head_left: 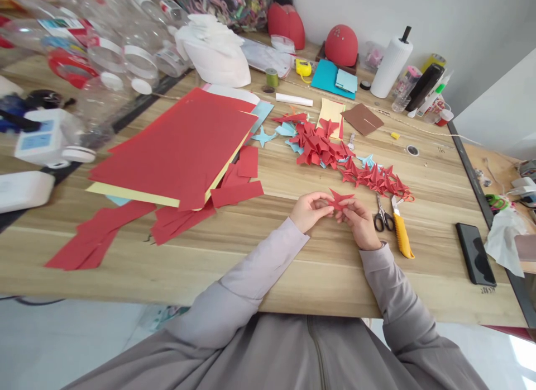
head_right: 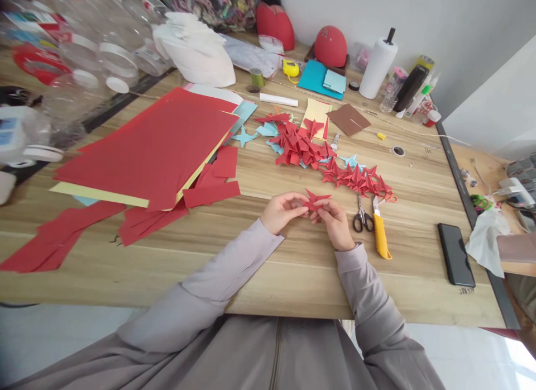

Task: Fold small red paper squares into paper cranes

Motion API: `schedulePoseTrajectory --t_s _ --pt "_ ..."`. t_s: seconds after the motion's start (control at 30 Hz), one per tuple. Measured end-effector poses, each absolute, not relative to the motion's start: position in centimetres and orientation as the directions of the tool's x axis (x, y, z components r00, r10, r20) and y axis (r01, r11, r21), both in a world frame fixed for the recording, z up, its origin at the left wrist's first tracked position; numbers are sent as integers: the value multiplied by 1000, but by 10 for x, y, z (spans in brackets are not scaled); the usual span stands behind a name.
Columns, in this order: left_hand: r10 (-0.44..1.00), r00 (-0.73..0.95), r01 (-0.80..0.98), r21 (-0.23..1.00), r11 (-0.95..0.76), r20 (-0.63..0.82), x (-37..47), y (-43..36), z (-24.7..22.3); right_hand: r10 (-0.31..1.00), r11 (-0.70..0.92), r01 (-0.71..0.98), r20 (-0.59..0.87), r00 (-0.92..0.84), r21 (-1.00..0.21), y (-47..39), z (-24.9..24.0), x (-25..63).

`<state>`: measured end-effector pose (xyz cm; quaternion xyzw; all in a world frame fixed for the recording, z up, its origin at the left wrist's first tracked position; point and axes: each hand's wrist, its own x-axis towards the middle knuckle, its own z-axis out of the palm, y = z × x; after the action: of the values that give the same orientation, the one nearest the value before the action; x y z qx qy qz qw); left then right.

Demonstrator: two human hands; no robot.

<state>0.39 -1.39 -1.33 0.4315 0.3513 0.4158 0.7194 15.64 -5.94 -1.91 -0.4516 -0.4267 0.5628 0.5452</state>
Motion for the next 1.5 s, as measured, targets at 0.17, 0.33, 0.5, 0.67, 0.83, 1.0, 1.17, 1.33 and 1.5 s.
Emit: schedulePoseTrajectory --t_s 0.17,0.33,0.5,0.67,0.83,1.0,1.17,1.33,1.5 --pt "900 429 -280 936 215 -79 5 -12 -21 1000 -30 -149 -30 0 -988 -60 -17 156" --pt "916 402 -188 979 78 4 3 -11 -22 1000 -11 -70 -12 4 -997 -59 -14 156" --pt "922 387 -132 988 79 -22 3 -11 -22 1000 0 -48 -1 12 -999 -59 -16 156" --pt "911 411 -128 987 97 -36 2 -12 -23 998 24 -4 24 54 -1000 -59 -18 157" --pt "888 459 -157 985 65 14 3 -13 -24 997 -12 -48 -15 75 -999 -58 -20 160" --pt "891 432 -144 986 -83 138 4 -13 -25 993 -39 -95 -49 110 -995 -58 -18 160" --pt "883 419 -69 977 -203 212 3 -14 -26 991 -42 -105 -55 122 -994 -59 -17 160" --pt "881 374 -40 954 -297 290 4 -16 -27 990 -37 -103 -51 134 -994 -60 -17 161" --pt "915 346 -33 978 -208 206 5 -17 -27 989 -30 -63 -39 144 -998 -61 -16 159"
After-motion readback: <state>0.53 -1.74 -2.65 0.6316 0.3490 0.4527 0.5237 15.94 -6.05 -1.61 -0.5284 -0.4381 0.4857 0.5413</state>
